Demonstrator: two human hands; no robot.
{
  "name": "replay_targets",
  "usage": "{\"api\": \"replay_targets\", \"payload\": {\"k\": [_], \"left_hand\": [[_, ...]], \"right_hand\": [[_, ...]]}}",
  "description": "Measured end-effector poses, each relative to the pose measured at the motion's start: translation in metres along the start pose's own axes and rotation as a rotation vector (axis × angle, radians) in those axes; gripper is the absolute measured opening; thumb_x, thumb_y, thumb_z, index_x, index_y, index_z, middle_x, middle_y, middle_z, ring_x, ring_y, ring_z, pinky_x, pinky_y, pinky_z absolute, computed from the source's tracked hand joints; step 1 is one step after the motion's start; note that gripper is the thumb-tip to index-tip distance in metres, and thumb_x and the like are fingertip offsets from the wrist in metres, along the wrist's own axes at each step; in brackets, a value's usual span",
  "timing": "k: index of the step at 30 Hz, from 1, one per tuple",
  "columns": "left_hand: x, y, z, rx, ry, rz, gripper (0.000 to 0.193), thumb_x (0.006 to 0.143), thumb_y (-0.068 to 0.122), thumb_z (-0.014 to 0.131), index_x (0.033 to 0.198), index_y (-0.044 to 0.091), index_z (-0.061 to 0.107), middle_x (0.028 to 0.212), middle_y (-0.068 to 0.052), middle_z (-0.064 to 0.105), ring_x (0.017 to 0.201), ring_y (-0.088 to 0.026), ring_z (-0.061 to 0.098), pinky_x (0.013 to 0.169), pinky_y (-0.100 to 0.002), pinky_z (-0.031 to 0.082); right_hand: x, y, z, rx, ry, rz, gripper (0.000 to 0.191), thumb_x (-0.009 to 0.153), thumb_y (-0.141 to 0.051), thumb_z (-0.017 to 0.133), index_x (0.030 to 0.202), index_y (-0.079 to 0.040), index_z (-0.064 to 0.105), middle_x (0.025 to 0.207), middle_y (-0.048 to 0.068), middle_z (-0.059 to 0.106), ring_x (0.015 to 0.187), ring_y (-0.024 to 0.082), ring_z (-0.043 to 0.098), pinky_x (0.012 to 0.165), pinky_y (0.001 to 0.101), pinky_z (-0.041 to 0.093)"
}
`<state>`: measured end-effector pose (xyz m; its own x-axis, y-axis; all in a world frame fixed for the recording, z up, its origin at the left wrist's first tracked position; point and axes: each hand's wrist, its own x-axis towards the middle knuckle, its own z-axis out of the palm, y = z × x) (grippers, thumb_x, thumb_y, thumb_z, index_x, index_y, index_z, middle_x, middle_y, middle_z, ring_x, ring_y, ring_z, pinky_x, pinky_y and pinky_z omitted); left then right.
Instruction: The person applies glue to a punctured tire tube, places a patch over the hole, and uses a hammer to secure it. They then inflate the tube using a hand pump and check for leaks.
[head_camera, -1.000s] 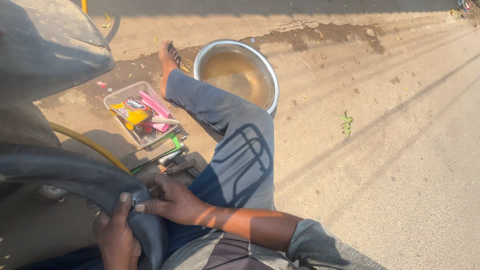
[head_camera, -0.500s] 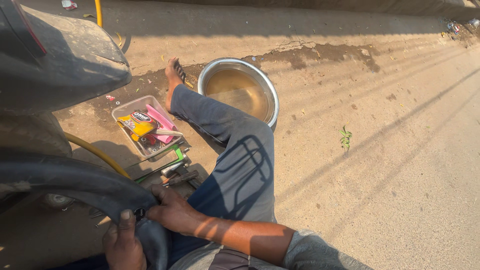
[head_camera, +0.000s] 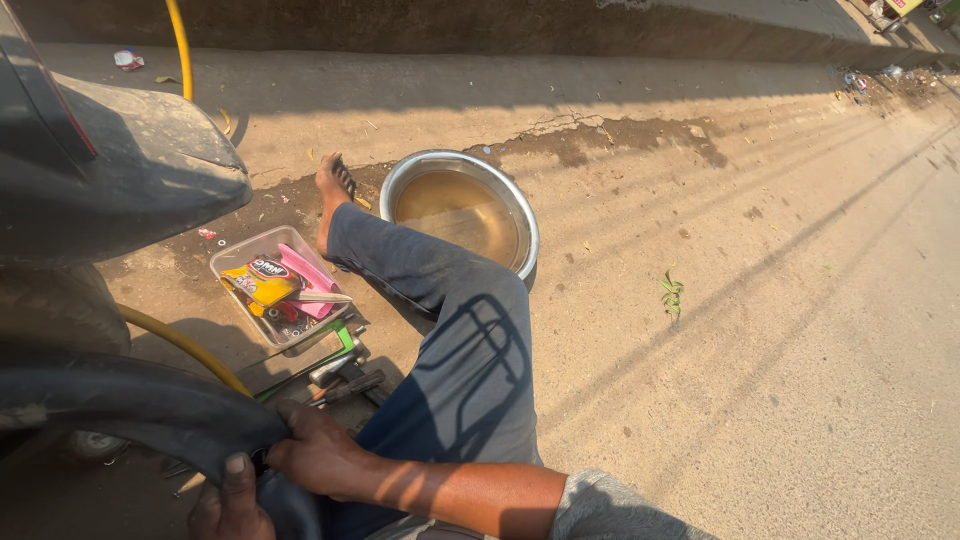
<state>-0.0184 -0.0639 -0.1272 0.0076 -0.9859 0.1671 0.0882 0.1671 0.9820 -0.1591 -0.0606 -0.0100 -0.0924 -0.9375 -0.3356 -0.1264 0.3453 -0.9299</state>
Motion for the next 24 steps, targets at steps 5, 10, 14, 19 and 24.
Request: {"api": "replay_targets", "payload": {"k": [5, 10, 14, 19, 24], "left_hand": [[-0.002, 0.018, 0.004, -0.171, 0.049, -0.374, 0.06, 0.107, 0.049, 0.061, 0.106, -0.01, 0.068, 0.096, -0.017, 0.069, 0.092, -0.02, 0.063, 0.083, -0.033, 0.049], [-0.005, 0.053, 0.007, -0.198, 0.032, -0.491, 0.059, 0.108, 0.053, 0.054, 0.106, -0.004, 0.066, 0.093, -0.007, 0.065, 0.086, -0.013, 0.057, 0.078, -0.029, 0.046], [-0.007, 0.068, 0.004, -0.086, 0.024, -0.437, 0.06, 0.108, 0.055, 0.052, 0.107, -0.004, 0.065, 0.094, -0.007, 0.064, 0.087, -0.013, 0.057, 0.079, -0.03, 0.045], [-0.01, 0.071, 0.007, -0.06, 0.025, -0.531, 0.065, 0.113, 0.056, 0.054, 0.109, -0.008, 0.064, 0.092, -0.012, 0.059, 0.088, -0.019, 0.056, 0.079, -0.034, 0.046], [-0.006, 0.077, 0.008, -0.186, 0.043, -0.397, 0.067, 0.109, 0.059, 0.054, 0.126, -0.006, 0.062, 0.114, -0.012, 0.066, 0.106, -0.017, 0.063, 0.096, -0.029, 0.05]], "right_hand": [[0.002, 0.003, 0.001, 0.305, -0.202, 0.026, 0.048, 0.09, -0.014, 0.069, 0.133, 0.005, 0.058, 0.112, 0.01, 0.067, 0.104, 0.015, 0.063, 0.089, 0.0311, 0.053], [0.006, 0.007, 0.002, -0.191, -0.033, 0.015, 0.049, 0.086, -0.023, 0.073, 0.123, 0.005, 0.06, 0.1, 0.018, 0.069, 0.091, 0.023, 0.067, 0.077, 0.0379, 0.054], [0.008, 0.011, 0.002, -0.315, -0.021, -0.047, 0.046, 0.081, -0.02, 0.072, 0.117, 0.007, 0.06, 0.096, 0.023, 0.07, 0.09, 0.03, 0.071, 0.078, 0.0416, 0.055], [0.011, 0.016, 0.001, -0.279, -0.037, -0.021, 0.044, 0.083, -0.016, 0.068, 0.119, 0.007, 0.06, 0.098, 0.025, 0.07, 0.092, 0.031, 0.071, 0.08, 0.042, 0.054], [0.014, 0.019, 0.0, 0.346, -0.324, 0.013, 0.057, 0.086, -0.012, 0.064, 0.14, 0.005, 0.055, 0.124, 0.022, 0.066, 0.114, 0.025, 0.063, 0.098, 0.0385, 0.051]]}}
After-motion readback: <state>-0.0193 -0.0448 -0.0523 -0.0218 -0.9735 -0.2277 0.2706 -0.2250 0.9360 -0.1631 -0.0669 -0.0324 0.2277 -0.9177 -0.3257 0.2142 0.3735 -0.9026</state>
